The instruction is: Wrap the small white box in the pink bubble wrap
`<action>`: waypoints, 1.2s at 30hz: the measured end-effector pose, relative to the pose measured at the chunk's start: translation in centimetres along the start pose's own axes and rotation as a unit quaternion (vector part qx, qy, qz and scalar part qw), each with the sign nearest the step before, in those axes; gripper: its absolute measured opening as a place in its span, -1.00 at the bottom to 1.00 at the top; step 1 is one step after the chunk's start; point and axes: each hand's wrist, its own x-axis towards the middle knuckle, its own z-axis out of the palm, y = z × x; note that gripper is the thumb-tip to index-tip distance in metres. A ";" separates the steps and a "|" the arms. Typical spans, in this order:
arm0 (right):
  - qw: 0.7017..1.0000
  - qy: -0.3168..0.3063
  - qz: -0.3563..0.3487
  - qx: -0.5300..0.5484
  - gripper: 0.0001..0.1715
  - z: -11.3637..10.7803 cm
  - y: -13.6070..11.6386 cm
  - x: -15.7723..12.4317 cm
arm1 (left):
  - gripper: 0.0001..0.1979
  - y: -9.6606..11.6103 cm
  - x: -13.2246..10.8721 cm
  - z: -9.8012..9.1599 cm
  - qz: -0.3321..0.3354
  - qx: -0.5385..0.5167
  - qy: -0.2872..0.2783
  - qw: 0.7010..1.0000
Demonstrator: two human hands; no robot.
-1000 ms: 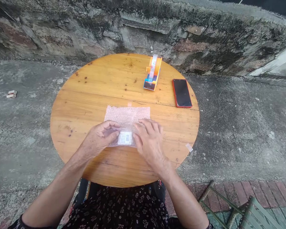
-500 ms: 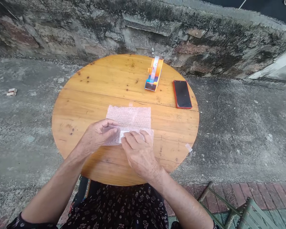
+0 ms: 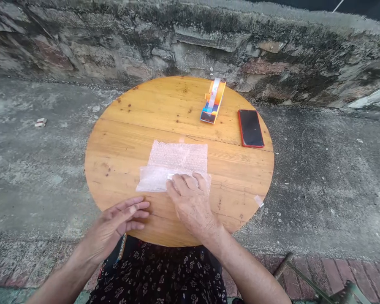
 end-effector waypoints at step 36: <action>1.000 -0.009 -0.015 0.010 -0.65 -0.3 0.3 0.6 | -0.73 5.7 5.4 5.1 0.051 0.226 0.026 0.972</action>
